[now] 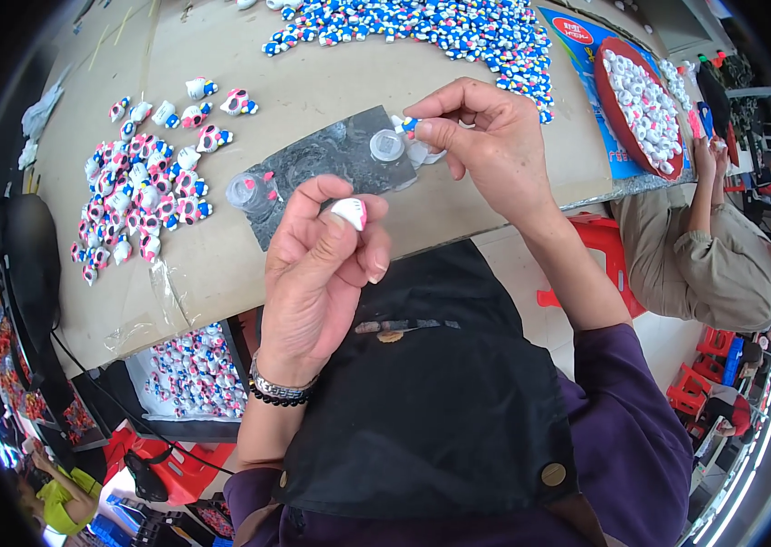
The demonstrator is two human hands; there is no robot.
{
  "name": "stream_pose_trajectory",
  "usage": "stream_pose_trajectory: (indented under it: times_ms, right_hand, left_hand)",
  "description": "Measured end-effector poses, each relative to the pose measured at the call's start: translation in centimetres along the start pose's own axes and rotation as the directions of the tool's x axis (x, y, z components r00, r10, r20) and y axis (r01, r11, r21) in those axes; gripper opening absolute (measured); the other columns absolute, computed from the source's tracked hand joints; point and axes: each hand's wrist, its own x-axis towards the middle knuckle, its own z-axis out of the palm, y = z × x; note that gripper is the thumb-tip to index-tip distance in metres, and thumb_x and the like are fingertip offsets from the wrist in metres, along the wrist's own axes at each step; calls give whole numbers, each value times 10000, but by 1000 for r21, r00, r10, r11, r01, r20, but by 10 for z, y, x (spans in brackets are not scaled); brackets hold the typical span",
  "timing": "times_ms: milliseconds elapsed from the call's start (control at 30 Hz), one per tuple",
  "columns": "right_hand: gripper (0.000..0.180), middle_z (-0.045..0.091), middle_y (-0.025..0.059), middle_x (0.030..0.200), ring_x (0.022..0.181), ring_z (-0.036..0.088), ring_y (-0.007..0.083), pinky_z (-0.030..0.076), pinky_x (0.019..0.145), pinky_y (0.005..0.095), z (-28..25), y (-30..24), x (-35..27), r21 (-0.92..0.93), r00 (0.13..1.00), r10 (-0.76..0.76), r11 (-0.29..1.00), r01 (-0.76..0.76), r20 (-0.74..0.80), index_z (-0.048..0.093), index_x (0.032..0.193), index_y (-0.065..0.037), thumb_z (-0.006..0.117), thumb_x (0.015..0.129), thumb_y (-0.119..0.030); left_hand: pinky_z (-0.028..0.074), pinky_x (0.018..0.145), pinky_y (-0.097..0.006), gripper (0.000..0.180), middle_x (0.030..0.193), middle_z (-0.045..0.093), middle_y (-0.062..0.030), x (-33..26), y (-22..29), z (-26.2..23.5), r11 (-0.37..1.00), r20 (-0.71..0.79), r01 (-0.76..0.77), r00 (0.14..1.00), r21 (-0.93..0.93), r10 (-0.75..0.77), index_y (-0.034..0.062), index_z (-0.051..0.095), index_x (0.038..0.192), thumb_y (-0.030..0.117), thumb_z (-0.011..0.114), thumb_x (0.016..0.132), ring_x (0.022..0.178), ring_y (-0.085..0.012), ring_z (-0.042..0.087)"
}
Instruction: The person assembles plastic figurine heads by attaching plastic eyes and other small parts by hand, using a glue plate to apply adhesive.
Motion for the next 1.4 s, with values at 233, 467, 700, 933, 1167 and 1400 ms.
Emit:
stream_pose_trajectory:
  times_ms: [233, 467, 700, 933, 1167, 1400]
  right_hand:
    - [105, 662, 65, 789, 616, 574, 56, 421, 451, 170, 1, -6, -5, 84, 999, -3, 996, 0, 44, 687, 940, 29, 661, 838, 34]
    - [121, 655, 89, 877, 662, 594, 77, 441, 454, 180, 9, -5, -14, 281, 997, -57, 959, 41, 51, 670, 952, 59, 633, 839, 79]
    - [83, 673, 44, 757, 620, 580, 41, 417, 440, 182, 16, 7, -12, 104, 982, -163, 980, 173, -94, 703, 884, 6, 674, 812, 35]
    - [108, 641, 101, 944, 671, 584, 74, 437, 463, 175, 19, -15, -28, 381, 991, -133, 918, 111, 32, 673, 939, 51, 649, 835, 74]
    - [108, 640, 89, 941, 697, 588, 66, 442, 491, 169, 22, -15, -32, 223, 966, -251, 947, 232, 59, 689, 902, 30, 675, 809, 84]
    - [77, 610, 80, 745, 625, 597, 157, 447, 519, 256, 26, -14, -33, -8, 911, -408, 912, 409, 57, 661, 779, 11, 712, 749, 61]
  left_hand:
    - [423, 675, -275, 256, 1093, 618, -135, 4, -7, -7, 938, 0, 147, 988, -315, -155, 28, 524, 1168, 217, 522, 996, 787, -163, 517]
    - [449, 721, -271, 236, 1116, 602, -159, 6, -6, -1, 880, -41, 147, 982, -452, -186, 30, 554, 1176, 102, 578, 952, 856, -172, 522]
    - [460, 728, -251, 325, 1140, 611, -126, 3, -11, -12, 933, 13, 68, 998, -354, -68, 25, 543, 1231, 83, 622, 921, 882, -166, 545]
    - [474, 739, -256, 366, 1050, 630, -78, 3, -10, 3, 997, -115, -61, 992, -40, 56, -7, 526, 1247, 162, 625, 937, 833, -139, 570]
    - [485, 739, -252, 363, 951, 636, -58, 3, -11, 7, 987, -121, -123, 983, 103, 135, -30, 534, 1229, 172, 623, 942, 819, -123, 587]
    - [490, 723, -241, 293, 913, 642, -79, 0, -10, 6, 917, -128, -197, 959, 346, 255, -54, 572, 1177, 114, 616, 941, 778, -118, 594]
